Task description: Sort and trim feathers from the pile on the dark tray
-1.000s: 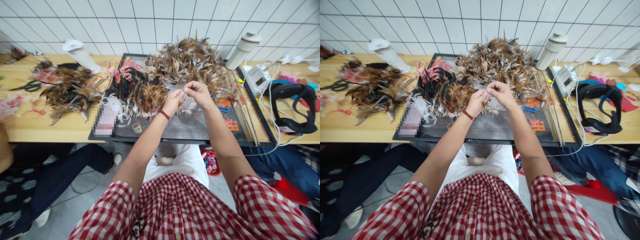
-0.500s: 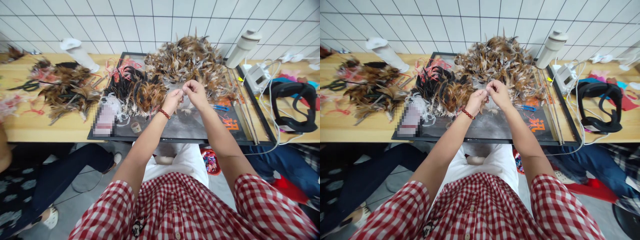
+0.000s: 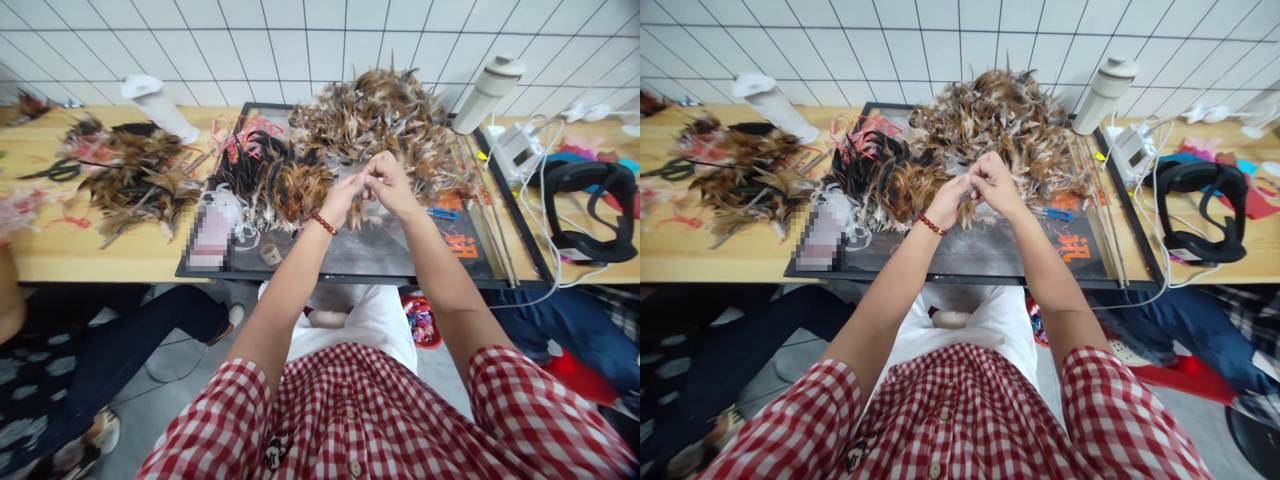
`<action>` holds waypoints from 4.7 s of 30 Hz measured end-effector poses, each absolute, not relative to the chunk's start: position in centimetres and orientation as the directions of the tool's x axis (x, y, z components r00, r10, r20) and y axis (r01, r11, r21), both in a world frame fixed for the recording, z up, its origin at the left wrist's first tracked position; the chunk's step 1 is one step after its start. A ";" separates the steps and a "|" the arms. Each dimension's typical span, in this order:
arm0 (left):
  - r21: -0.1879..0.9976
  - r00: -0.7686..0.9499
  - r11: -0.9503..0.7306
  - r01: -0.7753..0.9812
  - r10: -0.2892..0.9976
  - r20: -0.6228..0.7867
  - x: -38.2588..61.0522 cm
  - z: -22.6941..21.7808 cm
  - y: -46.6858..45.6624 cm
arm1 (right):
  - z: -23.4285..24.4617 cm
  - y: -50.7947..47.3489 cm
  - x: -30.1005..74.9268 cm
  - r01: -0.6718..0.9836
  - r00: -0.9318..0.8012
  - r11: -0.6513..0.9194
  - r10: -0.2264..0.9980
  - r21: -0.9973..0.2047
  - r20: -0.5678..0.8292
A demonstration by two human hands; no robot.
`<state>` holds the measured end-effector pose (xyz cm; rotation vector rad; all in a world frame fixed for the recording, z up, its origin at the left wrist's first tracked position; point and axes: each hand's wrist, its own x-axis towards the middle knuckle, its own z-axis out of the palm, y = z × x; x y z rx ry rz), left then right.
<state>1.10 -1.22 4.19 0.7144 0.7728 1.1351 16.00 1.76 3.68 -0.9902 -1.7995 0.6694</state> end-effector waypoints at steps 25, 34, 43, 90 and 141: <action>0.857 0.001 0.201 -0.475 0.974 -0.228 0.8 3.5 -0.1 | 5.4 0.9 17.8 0.661 -0.495 0.299 0.863 -0.688 -0.100; 0.823 -0.064 0.189 -0.536 0.963 -0.262 0.8 3.6 -0.1 | 6.5 0.0 17.2 0.798 -0.402 0.248 0.898 -0.549 -0.178; 0.811 -0.012 0.234 -0.536 0.959 -0.285 0.8 3.7 -0.3 | 5.3 0.3 15.2 0.353 -0.281 0.123 0.960 -0.928 0.021; 0.874 0.272 0.266 -0.406 0.949 -0.162 1.5 3.2 -1.2 | 3.8 0.6 14.0 -0.156 -0.086 0.086 0.991 -0.984 0.100; 0.837 -0.155 0.136 -0.531 0.955 -0.254 0.9 2.8 0.7 | 2.7 2.7 15.9 0.120 0.039 0.049 0.998 -0.992 0.054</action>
